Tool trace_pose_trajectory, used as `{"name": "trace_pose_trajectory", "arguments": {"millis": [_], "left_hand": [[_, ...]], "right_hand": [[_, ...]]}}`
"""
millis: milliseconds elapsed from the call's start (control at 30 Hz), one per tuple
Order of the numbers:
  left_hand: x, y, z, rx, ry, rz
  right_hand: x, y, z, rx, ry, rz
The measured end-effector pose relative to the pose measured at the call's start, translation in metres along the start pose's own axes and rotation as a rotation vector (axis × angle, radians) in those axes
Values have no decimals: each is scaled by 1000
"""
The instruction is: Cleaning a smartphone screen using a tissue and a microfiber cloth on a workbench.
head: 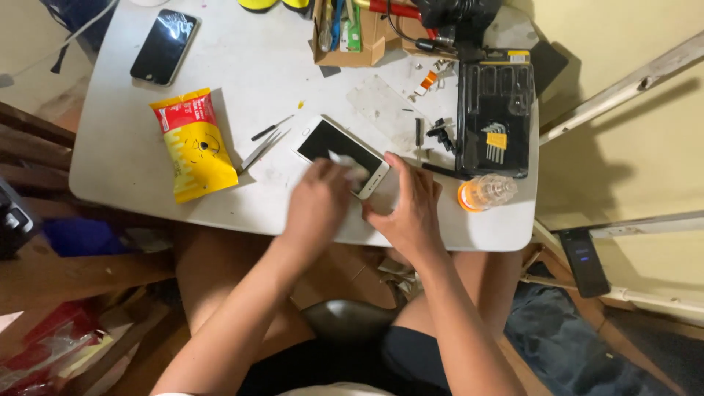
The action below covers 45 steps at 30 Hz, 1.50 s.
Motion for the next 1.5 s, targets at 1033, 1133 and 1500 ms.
{"name": "trace_pose_trajectory", "arguments": {"millis": [1033, 1133, 1500], "left_hand": [[43, 11, 35, 14, -40, -56], [22, 38, 15, -20, -70, 49], [-33, -39, -84, -518, 267, -232]], "right_hand": [[-7, 14, -26, 292, 331, 103], [-7, 10, -27, 275, 324, 105], [7, -15, -8, -25, -51, -124]]}}
Point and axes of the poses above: each hand's wrist, its own x-axis towards the middle knuckle, its own z-axis out of the palm, y = z × x, the point moved 7 cm from there along x, towards the middle knuckle, and after that the axes turned 8 degrees about -y, right-handed, at the moved point
